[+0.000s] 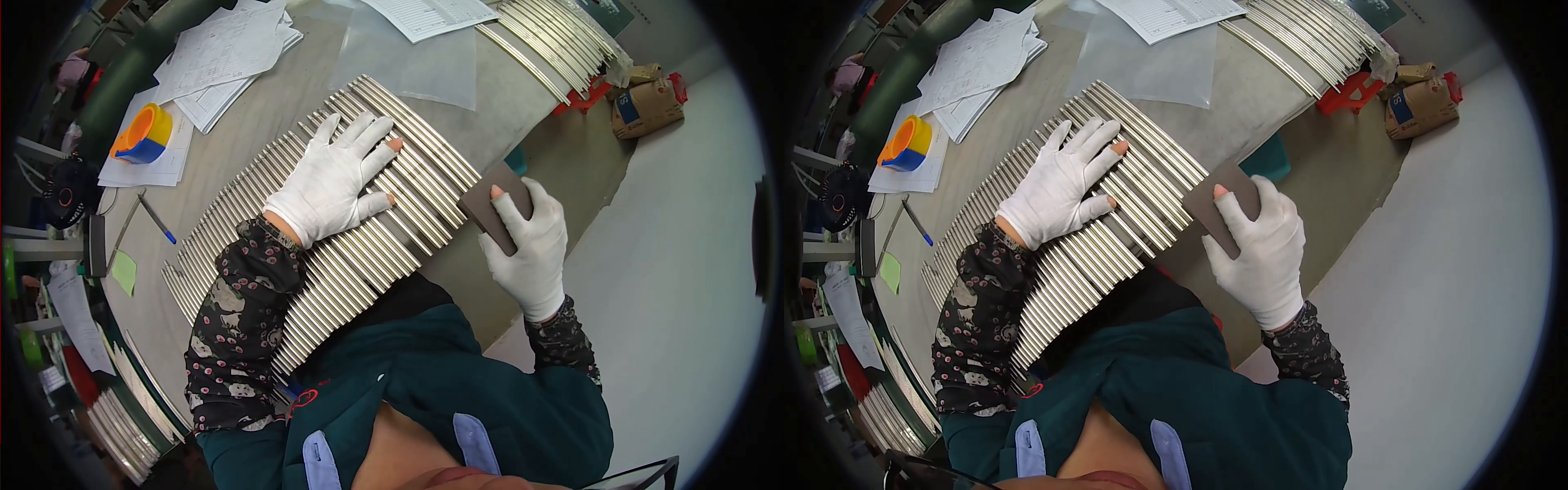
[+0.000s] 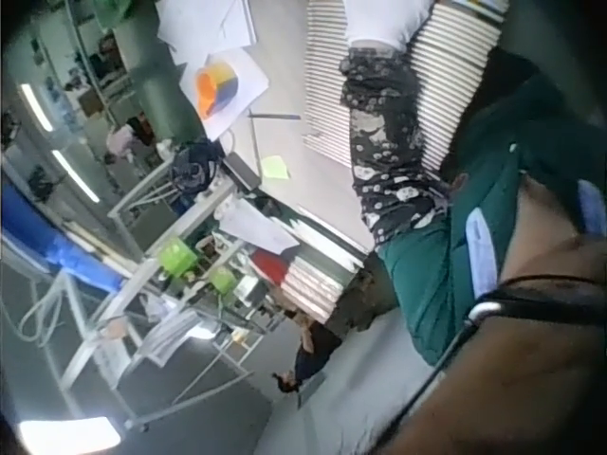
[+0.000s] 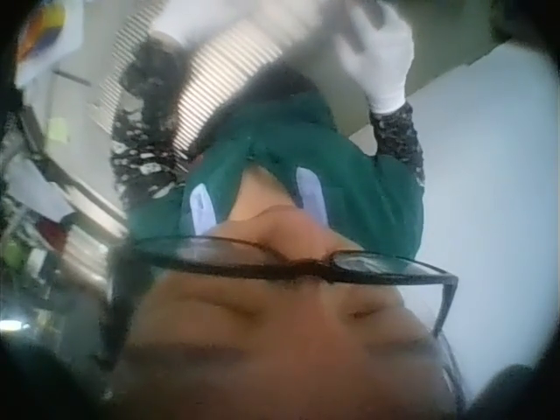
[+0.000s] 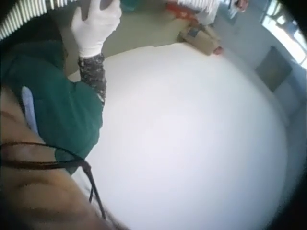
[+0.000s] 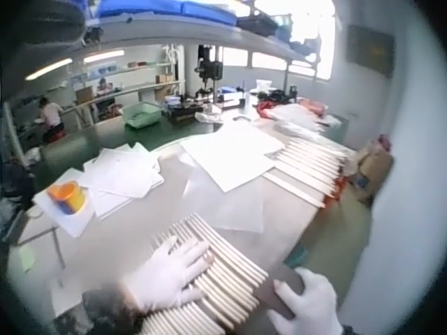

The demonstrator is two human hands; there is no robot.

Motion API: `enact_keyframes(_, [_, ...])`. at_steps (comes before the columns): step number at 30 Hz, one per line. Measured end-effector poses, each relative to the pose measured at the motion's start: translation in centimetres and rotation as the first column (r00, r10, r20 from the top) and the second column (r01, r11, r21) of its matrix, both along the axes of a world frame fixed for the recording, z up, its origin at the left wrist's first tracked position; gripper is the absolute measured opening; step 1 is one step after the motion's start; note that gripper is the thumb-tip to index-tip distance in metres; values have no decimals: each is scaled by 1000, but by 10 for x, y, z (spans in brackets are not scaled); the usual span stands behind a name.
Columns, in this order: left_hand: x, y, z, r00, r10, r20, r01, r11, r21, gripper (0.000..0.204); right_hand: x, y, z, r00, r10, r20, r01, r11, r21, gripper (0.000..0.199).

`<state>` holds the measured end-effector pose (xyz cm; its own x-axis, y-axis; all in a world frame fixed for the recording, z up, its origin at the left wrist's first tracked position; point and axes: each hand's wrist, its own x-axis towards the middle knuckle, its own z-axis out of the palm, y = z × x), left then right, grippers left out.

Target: Using a sanding block to smooth the edges of multiple thin rods arranged on a workbench.

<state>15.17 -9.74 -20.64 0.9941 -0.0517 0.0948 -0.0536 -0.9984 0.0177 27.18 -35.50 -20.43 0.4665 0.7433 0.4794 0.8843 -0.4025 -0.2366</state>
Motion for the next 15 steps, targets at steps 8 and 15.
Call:
enact_keyframes(8, [0,0,-1,999,-11,36,12,1000,-22,73,-2,10,12,996,18,89,-9,995,-97,55])
enact_keyframes(15, [-4,-1,-2,999,-6,50,7,1000,-14,72,-5,-48,7,993,-107,-57,101,990,-99,59])
